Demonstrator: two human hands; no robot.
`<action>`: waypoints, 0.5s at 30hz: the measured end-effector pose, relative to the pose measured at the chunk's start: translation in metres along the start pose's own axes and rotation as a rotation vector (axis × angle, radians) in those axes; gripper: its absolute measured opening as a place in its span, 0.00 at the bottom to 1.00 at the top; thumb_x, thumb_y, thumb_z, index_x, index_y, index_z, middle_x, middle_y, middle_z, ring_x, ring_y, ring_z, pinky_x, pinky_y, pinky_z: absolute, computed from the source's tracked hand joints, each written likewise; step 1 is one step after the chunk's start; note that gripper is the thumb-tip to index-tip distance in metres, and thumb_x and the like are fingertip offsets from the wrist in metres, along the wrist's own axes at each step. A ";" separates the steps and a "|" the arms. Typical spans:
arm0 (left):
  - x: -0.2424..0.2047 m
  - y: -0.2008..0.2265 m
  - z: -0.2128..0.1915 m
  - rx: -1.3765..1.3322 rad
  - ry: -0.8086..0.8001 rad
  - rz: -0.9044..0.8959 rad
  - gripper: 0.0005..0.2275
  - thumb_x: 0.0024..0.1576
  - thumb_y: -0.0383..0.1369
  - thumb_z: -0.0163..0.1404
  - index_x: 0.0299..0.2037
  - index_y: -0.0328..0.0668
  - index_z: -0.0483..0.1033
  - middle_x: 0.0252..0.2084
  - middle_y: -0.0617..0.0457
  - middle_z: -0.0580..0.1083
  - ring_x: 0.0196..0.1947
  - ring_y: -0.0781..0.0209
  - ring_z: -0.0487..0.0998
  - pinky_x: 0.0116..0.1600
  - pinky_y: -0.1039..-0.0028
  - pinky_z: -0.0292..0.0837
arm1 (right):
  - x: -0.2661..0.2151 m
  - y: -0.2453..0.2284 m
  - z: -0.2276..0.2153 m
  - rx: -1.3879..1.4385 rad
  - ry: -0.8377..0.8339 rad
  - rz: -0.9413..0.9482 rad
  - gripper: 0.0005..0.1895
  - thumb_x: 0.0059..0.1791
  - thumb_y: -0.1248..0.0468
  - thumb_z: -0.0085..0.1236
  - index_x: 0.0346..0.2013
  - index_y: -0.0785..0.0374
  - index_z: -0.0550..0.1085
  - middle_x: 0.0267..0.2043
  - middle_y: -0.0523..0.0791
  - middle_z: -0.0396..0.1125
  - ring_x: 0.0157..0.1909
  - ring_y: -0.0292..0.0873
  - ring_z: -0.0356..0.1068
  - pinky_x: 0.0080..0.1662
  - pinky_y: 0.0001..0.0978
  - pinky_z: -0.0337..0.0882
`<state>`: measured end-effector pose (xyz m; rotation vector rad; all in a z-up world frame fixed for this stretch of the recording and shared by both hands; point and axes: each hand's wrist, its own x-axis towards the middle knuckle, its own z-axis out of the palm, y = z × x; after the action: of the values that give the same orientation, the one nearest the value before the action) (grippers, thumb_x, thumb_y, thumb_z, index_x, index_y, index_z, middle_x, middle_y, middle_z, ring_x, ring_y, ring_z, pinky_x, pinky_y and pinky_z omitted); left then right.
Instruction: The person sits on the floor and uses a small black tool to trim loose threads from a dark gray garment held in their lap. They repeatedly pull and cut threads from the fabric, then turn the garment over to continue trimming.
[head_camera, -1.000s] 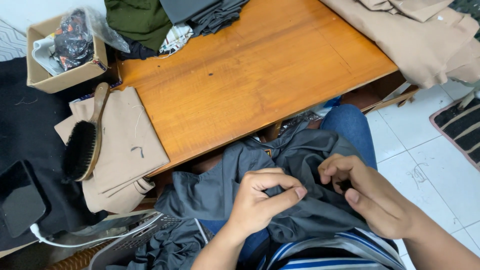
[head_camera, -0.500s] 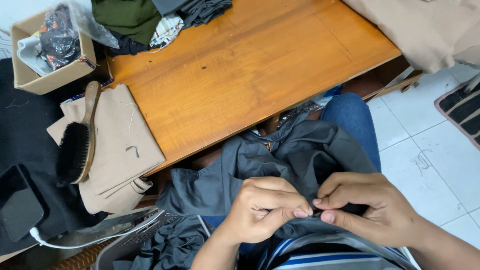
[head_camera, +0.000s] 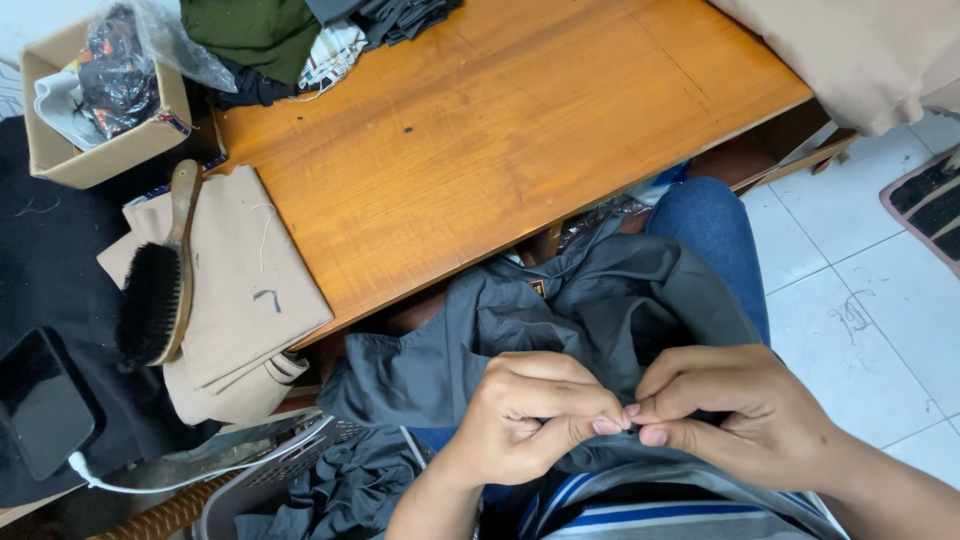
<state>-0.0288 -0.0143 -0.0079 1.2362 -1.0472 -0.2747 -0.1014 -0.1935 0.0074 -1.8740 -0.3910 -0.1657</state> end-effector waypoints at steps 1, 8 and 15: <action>0.000 0.000 0.000 0.001 0.001 0.001 0.04 0.54 0.29 0.46 0.32 0.40 0.73 0.29 0.51 0.72 0.27 0.61 0.74 0.34 0.78 0.71 | -0.001 0.001 0.000 0.000 -0.001 -0.001 0.05 0.38 0.61 0.54 0.25 0.57 0.74 0.25 0.42 0.70 0.22 0.35 0.71 0.25 0.20 0.69; 0.003 0.006 -0.003 0.068 -0.046 0.047 0.09 0.57 0.33 0.39 0.30 0.41 0.72 0.36 0.49 0.70 0.33 0.57 0.74 0.40 0.73 0.71 | -0.007 0.012 -0.005 0.114 0.050 0.087 0.16 0.41 0.52 0.46 0.30 0.62 0.69 0.28 0.44 0.64 0.26 0.37 0.64 0.30 0.24 0.65; -0.007 -0.001 -0.015 0.156 -0.406 0.173 0.15 0.61 0.37 0.31 0.30 0.51 0.73 0.53 0.51 0.67 0.46 0.59 0.76 0.40 0.71 0.64 | -0.013 0.033 -0.011 -0.025 0.117 0.223 0.33 0.28 0.45 0.59 0.43 0.58 0.68 0.31 0.41 0.65 0.30 0.35 0.64 0.27 0.22 0.64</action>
<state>-0.0200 -0.0006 -0.0115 1.2475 -1.5415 -0.3219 -0.1014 -0.2155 -0.0221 -1.9072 -0.0988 -0.1292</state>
